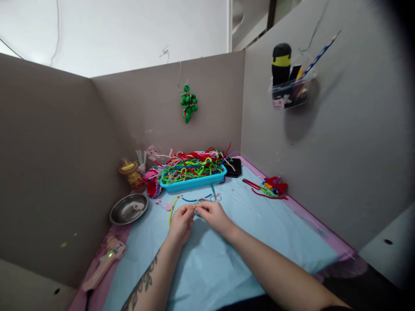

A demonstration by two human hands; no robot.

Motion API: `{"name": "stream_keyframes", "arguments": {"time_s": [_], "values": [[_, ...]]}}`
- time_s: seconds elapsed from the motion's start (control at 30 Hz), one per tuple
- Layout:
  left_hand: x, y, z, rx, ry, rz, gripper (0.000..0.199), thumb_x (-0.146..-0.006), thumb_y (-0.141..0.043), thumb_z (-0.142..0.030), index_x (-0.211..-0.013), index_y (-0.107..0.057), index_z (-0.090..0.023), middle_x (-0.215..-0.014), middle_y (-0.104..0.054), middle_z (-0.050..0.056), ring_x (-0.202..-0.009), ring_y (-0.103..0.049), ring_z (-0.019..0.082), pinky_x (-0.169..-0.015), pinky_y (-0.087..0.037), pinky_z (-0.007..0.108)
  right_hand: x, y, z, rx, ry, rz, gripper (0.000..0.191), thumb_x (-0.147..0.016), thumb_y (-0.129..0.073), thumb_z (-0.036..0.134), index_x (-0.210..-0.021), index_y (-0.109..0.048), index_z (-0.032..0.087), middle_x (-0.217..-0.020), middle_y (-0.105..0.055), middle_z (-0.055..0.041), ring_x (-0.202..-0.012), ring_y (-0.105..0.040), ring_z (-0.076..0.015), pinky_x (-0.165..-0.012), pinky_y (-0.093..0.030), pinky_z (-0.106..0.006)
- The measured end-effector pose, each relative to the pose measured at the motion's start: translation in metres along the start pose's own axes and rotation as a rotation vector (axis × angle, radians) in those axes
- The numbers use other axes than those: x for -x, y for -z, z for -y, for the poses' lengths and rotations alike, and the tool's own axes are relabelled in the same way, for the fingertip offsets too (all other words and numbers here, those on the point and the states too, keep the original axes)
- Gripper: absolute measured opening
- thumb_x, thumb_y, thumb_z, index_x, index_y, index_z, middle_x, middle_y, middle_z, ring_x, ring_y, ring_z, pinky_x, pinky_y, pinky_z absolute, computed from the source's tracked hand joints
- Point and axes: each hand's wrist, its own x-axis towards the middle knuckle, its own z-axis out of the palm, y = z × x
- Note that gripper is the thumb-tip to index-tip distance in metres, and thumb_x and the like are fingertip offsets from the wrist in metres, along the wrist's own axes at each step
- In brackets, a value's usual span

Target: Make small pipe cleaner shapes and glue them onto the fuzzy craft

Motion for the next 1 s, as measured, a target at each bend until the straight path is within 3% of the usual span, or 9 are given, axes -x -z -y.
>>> {"name": "stream_keyframes", "arguments": {"time_s": [0.17,0.43,0.7,0.87,1.0], "values": [[-0.0031,0.0053,0.0072,-0.134,-0.093,-0.029,0.032,-0.067,-0.068,-0.043,-0.072,-0.061,-0.012,-0.053,-0.042,-0.006,-0.041,-0.027,0.003,-0.039,-0.016,0.018,0.0004,-0.0009,0.0031,-0.006,-0.014,-0.023,0.022,-0.080,-0.052,0.027,-0.072,-0.068,0.014,-0.057,-0.057,0.0012,-0.053,-0.047,-0.0100,-0.050,-0.036,-0.020],[0.0013,0.0000,0.0080,-0.101,-0.095,-0.038,0.031,-0.068,-0.067,-0.042,-0.069,-0.057,-0.013,-0.049,-0.037,-0.007,-0.041,-0.025,0.003,-0.039,-0.015,0.018,0.0030,-0.0051,0.0011,0.068,-0.004,-0.088,0.022,-0.077,-0.050,0.022,-0.062,-0.064,0.015,-0.049,-0.047,0.0038,-0.048,-0.039,-0.0083,-0.045,-0.030,-0.019],[0.0031,-0.0035,0.0003,0.038,0.026,-0.015,0.030,-0.064,-0.071,-0.038,-0.069,-0.054,-0.013,-0.049,-0.033,-0.009,-0.041,-0.017,0.002,-0.038,-0.010,0.017,0.0006,-0.0023,-0.0011,0.051,0.023,-0.015,0.023,-0.081,-0.049,0.024,-0.073,-0.069,0.015,-0.061,-0.061,0.0001,-0.055,-0.049,-0.0104,-0.053,-0.036,-0.021],[0.0018,-0.0021,0.0023,-0.047,-0.038,-0.041,0.034,-0.064,-0.069,-0.043,-0.071,-0.059,-0.012,-0.049,-0.036,-0.008,-0.040,-0.022,0.003,-0.038,-0.012,0.018,0.0010,-0.0008,0.0004,0.023,-0.012,-0.011,0.023,-0.081,-0.051,0.028,-0.081,-0.070,0.015,-0.066,-0.065,-0.0021,-0.059,-0.053,-0.0126,-0.056,-0.039,-0.022],[0.0009,0.0000,0.0054,-0.133,-0.096,-0.048,0.033,-0.066,-0.067,-0.044,-0.070,-0.059,-0.012,-0.050,-0.040,-0.007,-0.040,-0.025,0.004,-0.039,-0.015,0.019,0.0010,-0.0020,0.0003,0.028,-0.016,-0.025,0.023,-0.081,-0.051,0.028,-0.074,-0.069,0.015,-0.061,-0.062,-0.0011,-0.057,-0.051,-0.0120,-0.054,-0.038,-0.021]]}}
